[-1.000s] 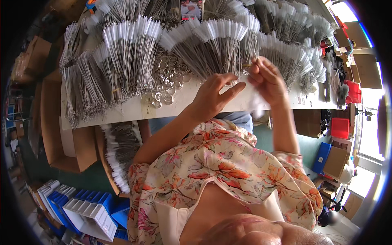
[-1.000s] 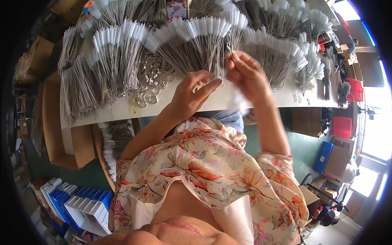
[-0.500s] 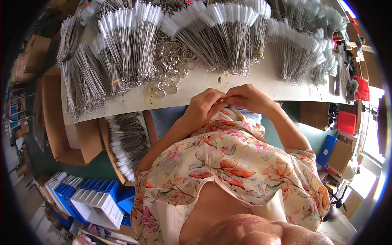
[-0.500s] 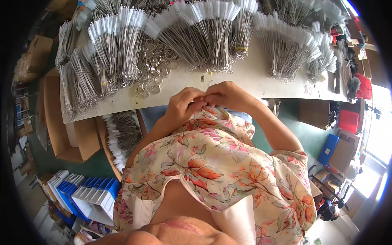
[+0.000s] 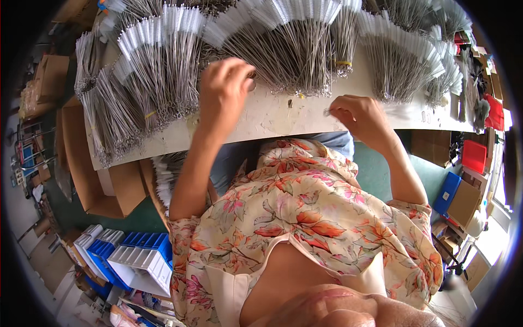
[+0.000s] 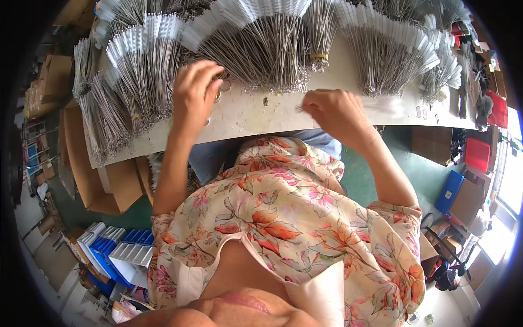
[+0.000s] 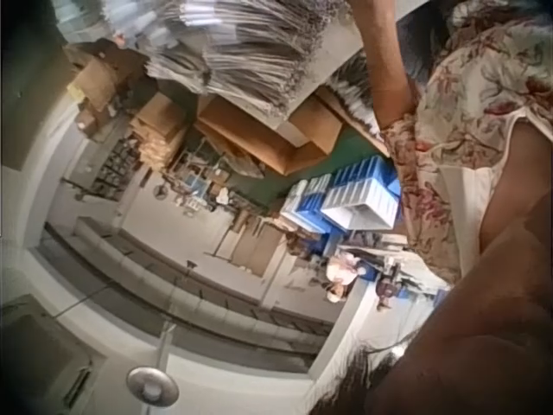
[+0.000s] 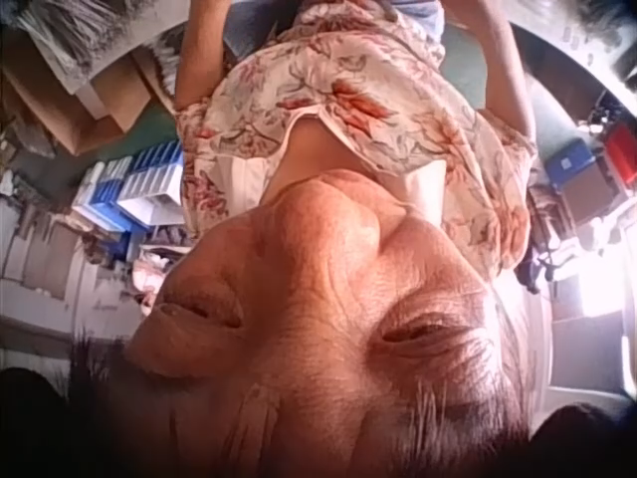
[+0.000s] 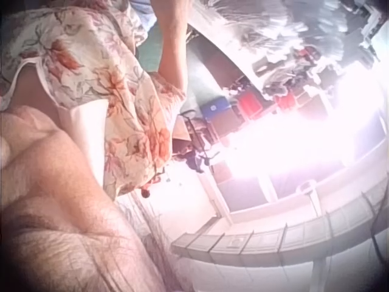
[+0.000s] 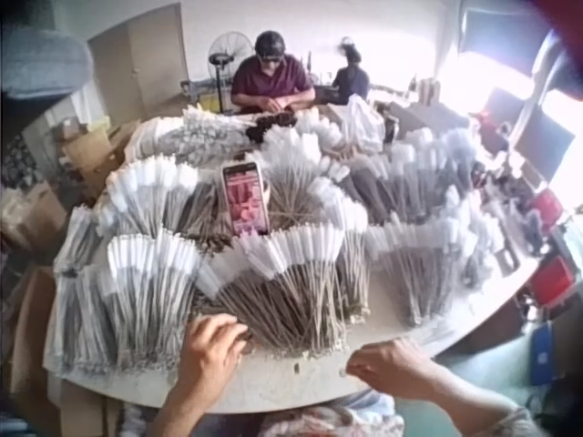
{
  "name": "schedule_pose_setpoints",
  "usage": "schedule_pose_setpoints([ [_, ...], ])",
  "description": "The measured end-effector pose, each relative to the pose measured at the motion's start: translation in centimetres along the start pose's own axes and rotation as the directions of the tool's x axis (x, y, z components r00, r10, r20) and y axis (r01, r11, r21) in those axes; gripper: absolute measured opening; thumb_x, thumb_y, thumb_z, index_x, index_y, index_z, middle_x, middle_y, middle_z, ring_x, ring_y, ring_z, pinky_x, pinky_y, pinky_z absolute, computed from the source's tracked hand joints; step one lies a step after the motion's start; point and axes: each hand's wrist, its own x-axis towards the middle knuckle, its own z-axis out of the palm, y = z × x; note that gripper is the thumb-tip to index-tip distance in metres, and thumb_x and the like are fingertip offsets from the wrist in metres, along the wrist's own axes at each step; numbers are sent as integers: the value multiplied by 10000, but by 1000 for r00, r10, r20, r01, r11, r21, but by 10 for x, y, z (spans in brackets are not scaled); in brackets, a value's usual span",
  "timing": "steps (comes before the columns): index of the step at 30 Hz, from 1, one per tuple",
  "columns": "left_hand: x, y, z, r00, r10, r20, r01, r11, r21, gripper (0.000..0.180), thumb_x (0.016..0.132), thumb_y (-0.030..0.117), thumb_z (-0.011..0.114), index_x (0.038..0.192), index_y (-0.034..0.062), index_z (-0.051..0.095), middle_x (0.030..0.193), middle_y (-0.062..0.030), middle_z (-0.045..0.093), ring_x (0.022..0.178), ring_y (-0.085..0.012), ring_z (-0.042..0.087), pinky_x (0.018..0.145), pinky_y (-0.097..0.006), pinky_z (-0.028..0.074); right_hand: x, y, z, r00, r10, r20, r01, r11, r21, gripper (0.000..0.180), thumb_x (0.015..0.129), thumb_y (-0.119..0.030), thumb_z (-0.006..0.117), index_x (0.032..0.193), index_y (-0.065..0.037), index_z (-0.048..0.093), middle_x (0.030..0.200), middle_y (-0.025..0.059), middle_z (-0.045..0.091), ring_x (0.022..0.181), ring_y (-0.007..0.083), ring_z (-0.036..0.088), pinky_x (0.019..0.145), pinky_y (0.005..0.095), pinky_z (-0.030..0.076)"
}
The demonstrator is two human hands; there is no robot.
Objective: The person is seen picking up small ring-like components and attaching them to the ends of bundles of fine, white, brush-like bristles.
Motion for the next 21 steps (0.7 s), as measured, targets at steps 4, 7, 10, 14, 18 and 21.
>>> schedule_pose_setpoints([
  [4,3,-25,5,983,27,181,-46,994,100,151,638,70,720,760,74,631,859,-18,572,838,-213,505,760,-339,384,-3,10,38,993,-43,-109,22,982,-187,96,812,-155,567,801,-69,609,741,67,616,716,271,608,610,397,466],
  [7,4,-22,0,996,25,87,-34,994,106,120,672,71,700,759,69,618,834,-22,568,831,-212,511,759,-346,395,1,7,40,974,-37,-224,74,984,162,92,808,-144,591,845,-68,627,686,60,611,646,229,612,562,356,464],
  [10,11,-11,-1,999,2,-43,-3,1000,-10,148,689,71,689,788,53,580,818,-39,550,786,-220,514,722,-352,410,9,-7,22,973,30,-230,95,854,512,107,833,-115,588,886,-29,623,712,49,612,643,141,585,548,280,454],
  [14,4,38,-21,858,-394,329,419,167,-893,137,896,129,534,907,-8,536,889,-55,569,692,-78,511,620,-224,428,18,-42,-5,993,79,-93,40,512,858,102,834,-81,595,854,13,629,813,66,608,765,80,593,612,241,468],
  [18,10,72,-27,863,-391,321,359,26,-933,127,906,110,516,936,-13,516,819,-40,562,673,-80,526,637,-209,443,25,-68,-6,962,-70,-264,270,370,889,71,815,-50,611,840,13,630,897,83,602,787,108,597,656,246,477],
  [21,8,74,-27,905,-405,129,240,234,-942,109,887,90,539,918,-15,542,831,-64,588,691,-77,548,633,-220,478,27,-74,6,765,-298,-571,616,597,514,86,730,-1,631,815,10,632,885,77,602,740,175,614,637,254,498],
])
